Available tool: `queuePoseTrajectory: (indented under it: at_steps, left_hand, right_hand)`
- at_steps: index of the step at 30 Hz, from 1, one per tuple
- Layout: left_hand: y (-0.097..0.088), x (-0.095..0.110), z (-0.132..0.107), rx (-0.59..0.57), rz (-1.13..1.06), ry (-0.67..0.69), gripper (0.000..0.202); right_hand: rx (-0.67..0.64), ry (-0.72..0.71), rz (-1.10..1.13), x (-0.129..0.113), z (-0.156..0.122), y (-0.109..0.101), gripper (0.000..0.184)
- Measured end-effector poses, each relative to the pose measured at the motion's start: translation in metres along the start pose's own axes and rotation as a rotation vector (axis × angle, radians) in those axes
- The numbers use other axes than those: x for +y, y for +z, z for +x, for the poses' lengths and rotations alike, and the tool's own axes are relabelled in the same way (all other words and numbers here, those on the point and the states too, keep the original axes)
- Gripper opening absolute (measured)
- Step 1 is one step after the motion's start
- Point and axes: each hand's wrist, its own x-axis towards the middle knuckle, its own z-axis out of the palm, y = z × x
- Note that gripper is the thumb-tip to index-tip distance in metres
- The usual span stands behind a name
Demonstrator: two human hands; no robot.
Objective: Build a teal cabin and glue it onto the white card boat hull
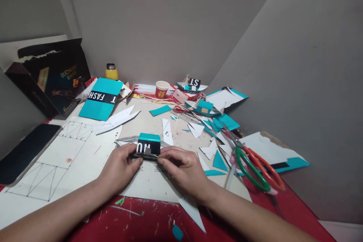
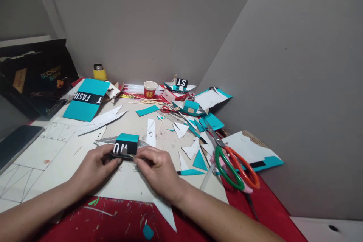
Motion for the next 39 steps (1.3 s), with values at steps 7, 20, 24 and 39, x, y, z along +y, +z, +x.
queuePoseTrajectory:
  at_steps: [7,20,24,39]
  left_hand:
    - [0.0,0.001,-0.003,0.016,-0.03,0.008,0.015]
    - [0.001,0.01,0.0,-0.143,-0.49,-0.228,0.023]
    - [0.002,0.01,0.0,-0.146,-0.498,-0.239,0.024]
    - [0.003,0.009,0.001,-0.138,-0.514,-0.254,0.029]
  right_hand:
    - [-0.019,0.023,-0.002,0.005,-0.001,0.001,0.012]
    - [-0.091,0.003,-0.045,0.0,-0.004,-0.007,0.012]
    - [-0.043,0.044,-0.118,-0.01,-0.004,-0.021,0.011]
    - [-0.269,0.578,0.041,-0.02,0.035,-0.021,0.016]
